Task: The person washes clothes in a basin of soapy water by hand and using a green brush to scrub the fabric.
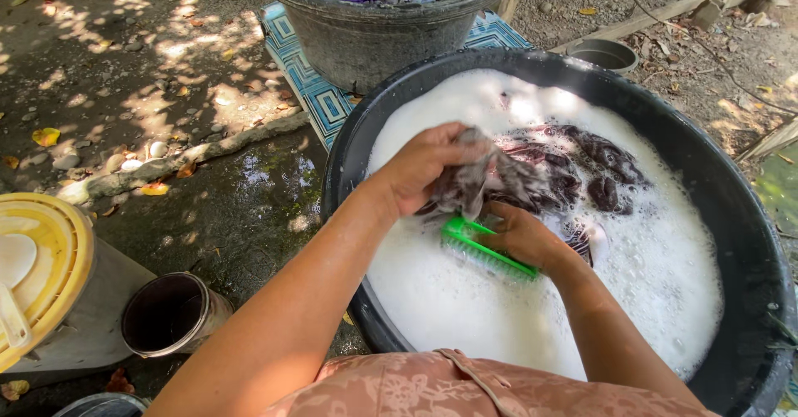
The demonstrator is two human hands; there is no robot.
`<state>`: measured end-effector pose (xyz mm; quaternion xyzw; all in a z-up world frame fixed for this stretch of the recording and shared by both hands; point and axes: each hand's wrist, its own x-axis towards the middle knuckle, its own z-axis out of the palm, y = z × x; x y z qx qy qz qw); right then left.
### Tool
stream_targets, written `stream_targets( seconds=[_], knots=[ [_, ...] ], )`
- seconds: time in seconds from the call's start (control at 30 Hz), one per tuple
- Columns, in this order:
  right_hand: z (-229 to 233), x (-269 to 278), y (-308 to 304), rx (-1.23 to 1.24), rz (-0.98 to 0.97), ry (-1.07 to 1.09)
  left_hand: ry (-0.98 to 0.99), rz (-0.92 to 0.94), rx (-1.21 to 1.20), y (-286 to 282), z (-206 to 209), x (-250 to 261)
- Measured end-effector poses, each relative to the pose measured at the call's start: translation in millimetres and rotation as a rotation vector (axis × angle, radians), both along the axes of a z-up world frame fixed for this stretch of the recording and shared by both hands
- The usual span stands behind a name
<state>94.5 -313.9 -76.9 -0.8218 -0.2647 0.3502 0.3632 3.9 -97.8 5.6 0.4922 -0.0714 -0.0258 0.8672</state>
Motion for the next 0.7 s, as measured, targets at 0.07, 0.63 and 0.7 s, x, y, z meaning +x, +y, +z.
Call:
stream_targets(
  seconds=[0.07,0.63,0.7],
  knots=[
    [-12,5,-3,-0.085,0.009,-0.058,-0.019,0.049,-0.034,7,22,-1],
    [146,64,-60,-0.663,-0.004,-0.126,0.352,0.478,0.688,86,-6,-89],
    [130,79,-40,-0.703,-0.067,-0.229,0.420,0.492,0.727,89,-14,-95]
  ],
)
